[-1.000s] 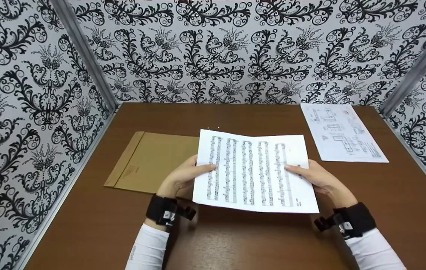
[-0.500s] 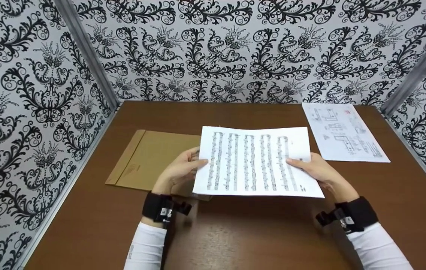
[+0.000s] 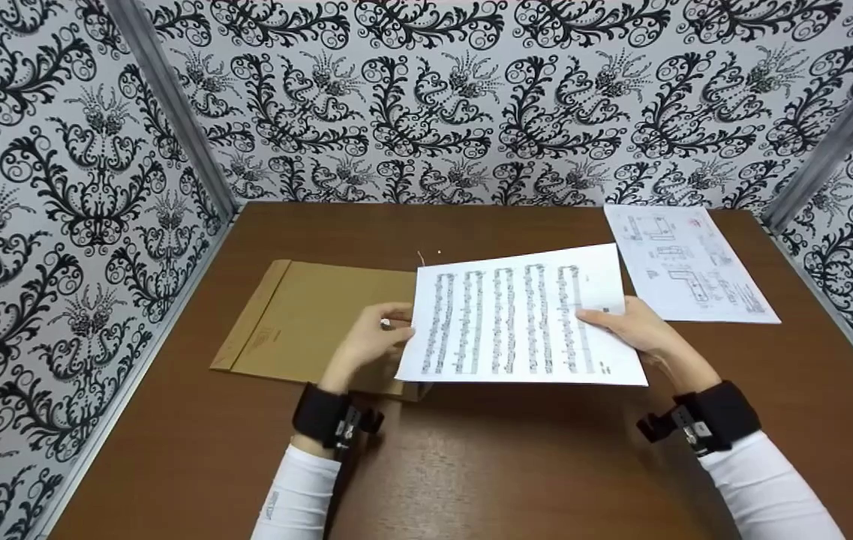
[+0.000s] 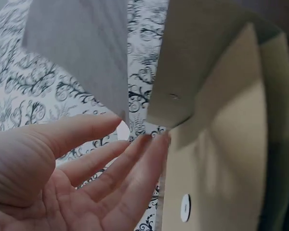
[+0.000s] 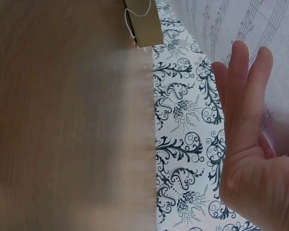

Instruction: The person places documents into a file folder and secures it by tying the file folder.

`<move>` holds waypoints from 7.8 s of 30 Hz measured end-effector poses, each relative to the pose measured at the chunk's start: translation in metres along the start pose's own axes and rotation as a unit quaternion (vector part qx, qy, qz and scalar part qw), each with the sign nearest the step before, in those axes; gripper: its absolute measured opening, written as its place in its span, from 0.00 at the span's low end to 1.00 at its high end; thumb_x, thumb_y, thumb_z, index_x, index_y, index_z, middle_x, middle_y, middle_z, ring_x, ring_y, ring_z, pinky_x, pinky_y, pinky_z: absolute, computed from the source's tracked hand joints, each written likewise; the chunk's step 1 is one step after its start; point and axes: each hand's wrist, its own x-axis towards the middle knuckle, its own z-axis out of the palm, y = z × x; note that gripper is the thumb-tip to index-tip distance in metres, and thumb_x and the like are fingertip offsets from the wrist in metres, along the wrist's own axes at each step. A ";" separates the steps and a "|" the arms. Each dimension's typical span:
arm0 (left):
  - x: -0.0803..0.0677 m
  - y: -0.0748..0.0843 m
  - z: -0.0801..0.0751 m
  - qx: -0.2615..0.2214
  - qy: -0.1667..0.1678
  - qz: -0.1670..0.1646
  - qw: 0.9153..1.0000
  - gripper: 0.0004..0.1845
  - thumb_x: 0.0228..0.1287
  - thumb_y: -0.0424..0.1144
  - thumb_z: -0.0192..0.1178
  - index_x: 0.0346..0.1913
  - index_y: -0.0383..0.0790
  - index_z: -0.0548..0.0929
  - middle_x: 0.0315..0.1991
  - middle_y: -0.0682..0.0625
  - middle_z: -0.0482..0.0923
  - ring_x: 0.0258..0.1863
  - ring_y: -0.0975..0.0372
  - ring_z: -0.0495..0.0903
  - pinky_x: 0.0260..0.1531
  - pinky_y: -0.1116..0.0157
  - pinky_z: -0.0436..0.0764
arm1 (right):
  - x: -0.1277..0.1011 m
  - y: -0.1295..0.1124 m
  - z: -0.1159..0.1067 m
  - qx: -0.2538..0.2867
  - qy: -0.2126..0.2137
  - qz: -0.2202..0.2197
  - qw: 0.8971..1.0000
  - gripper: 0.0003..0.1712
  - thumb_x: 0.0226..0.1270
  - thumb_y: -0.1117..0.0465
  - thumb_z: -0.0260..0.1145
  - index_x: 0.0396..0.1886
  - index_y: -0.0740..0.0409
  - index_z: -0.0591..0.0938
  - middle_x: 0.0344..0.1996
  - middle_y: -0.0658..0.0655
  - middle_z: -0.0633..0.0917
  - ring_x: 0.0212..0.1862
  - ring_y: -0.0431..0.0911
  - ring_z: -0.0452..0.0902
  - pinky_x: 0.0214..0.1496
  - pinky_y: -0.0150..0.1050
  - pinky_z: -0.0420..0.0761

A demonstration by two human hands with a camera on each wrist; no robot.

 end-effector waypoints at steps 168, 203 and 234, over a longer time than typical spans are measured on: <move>0.002 0.013 0.058 0.474 0.101 0.181 0.856 0.15 0.59 0.25 0.63 0.46 0.44 0.89 0.55 0.52 0.88 0.40 0.50 0.88 0.30 0.54 0.86 | 0.001 -0.013 -0.018 -0.069 0.036 0.048 0.996 0.31 0.74 0.58 0.62 0.68 0.75 0.69 0.30 0.41 0.87 0.28 0.36 0.87 0.32 0.32 0.87; -0.003 0.022 0.060 0.439 0.171 0.114 0.875 0.05 0.58 0.28 0.65 0.26 0.35 0.86 0.29 0.43 0.86 0.27 0.48 0.86 0.25 0.52 0.83 | 0.018 -0.002 0.007 -0.012 0.029 0.043 0.999 0.32 0.75 0.61 0.61 0.69 0.78 0.67 0.30 0.42 0.88 0.31 0.36 0.88 0.35 0.31 0.87; -0.003 0.030 0.057 0.410 0.231 0.044 0.881 0.06 0.57 0.29 0.66 0.24 0.34 0.85 0.28 0.39 0.89 0.26 0.45 0.87 0.25 0.50 0.84 | 0.023 0.005 0.028 -0.007 0.037 0.042 0.998 0.31 0.76 0.60 0.61 0.68 0.77 0.69 0.31 0.43 0.87 0.31 0.36 0.88 0.35 0.30 0.87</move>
